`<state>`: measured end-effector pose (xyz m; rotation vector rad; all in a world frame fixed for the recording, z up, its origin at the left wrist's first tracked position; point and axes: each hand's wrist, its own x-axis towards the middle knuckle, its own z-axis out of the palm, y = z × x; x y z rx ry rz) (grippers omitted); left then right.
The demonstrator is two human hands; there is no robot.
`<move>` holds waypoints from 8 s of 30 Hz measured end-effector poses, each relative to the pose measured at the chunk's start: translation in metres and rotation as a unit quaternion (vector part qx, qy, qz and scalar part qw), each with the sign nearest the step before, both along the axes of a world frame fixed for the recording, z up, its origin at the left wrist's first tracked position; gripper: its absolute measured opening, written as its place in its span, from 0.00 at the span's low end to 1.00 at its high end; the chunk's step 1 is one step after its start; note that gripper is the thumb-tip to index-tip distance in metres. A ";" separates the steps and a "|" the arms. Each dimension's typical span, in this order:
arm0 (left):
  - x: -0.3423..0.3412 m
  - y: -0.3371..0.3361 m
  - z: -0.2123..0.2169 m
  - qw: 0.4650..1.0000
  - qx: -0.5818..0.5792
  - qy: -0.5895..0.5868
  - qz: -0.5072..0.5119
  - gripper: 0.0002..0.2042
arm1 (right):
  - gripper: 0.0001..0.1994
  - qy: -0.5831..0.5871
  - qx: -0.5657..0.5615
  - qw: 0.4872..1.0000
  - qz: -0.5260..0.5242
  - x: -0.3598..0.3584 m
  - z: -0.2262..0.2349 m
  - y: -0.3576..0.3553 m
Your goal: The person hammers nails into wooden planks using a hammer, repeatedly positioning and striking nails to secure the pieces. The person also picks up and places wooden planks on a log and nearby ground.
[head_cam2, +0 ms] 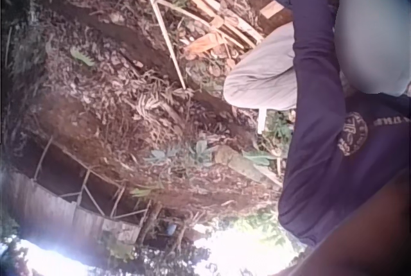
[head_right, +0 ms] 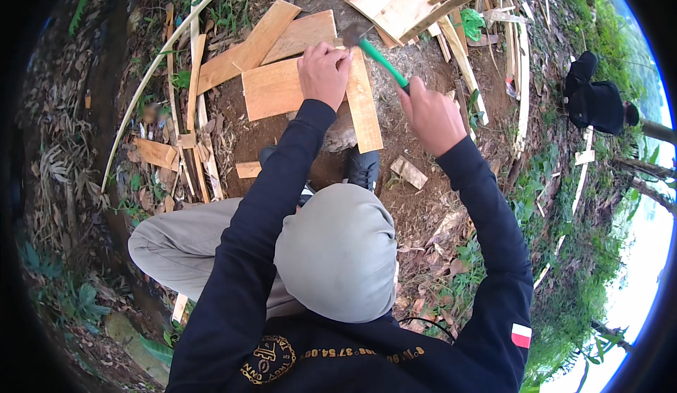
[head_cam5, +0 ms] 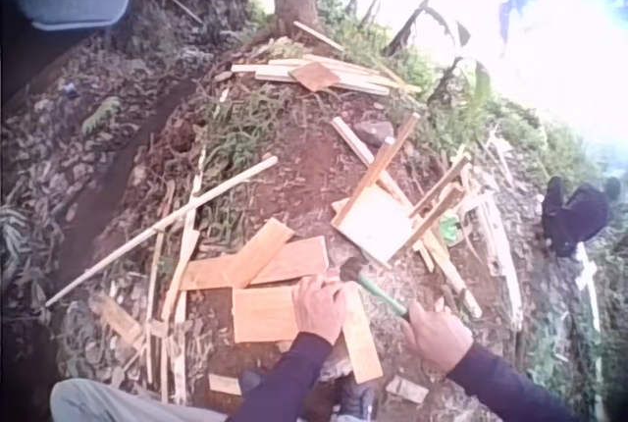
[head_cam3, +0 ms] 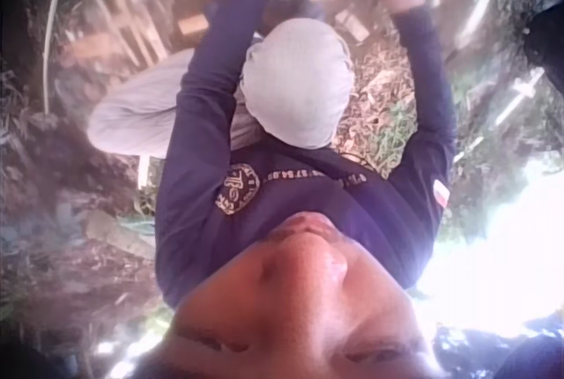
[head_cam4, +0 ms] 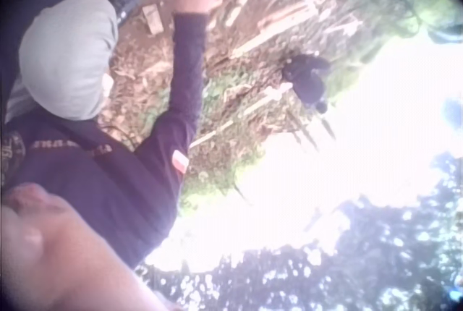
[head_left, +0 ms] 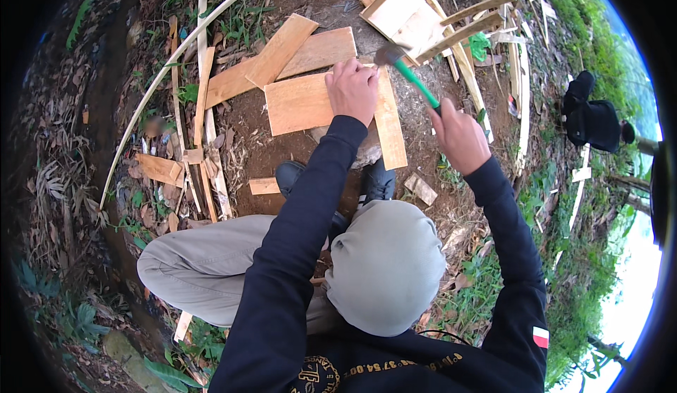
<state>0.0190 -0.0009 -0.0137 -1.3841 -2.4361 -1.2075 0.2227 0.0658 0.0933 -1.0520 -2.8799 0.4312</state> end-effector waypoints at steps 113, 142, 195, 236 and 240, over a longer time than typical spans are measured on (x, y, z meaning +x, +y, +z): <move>-0.002 -0.021 -0.009 0.998 -0.027 0.011 -0.049 0.20 | 0.14 0.311 -0.069 0.937 -0.141 -0.116 -0.070 0.019; -0.001 -0.004 -0.011 0.995 0.062 -0.075 -0.028 0.12 | 0.22 0.274 -0.104 0.942 -0.165 -0.087 -0.067 0.030; -0.014 0.005 -0.011 0.987 0.128 -0.066 -0.069 0.06 | 0.14 0.144 0.007 0.989 -0.018 -0.007 -0.005 -0.007; -0.019 -0.013 -0.010 0.992 0.102 -0.036 -0.069 0.13 | 0.13 0.138 -0.034 0.988 -0.053 0.008 -0.018 -0.003; -0.016 -0.002 -0.015 0.990 0.127 -0.011 -0.062 0.06 | 0.13 0.095 -0.019 0.995 -0.017 0.002 -0.008 0.005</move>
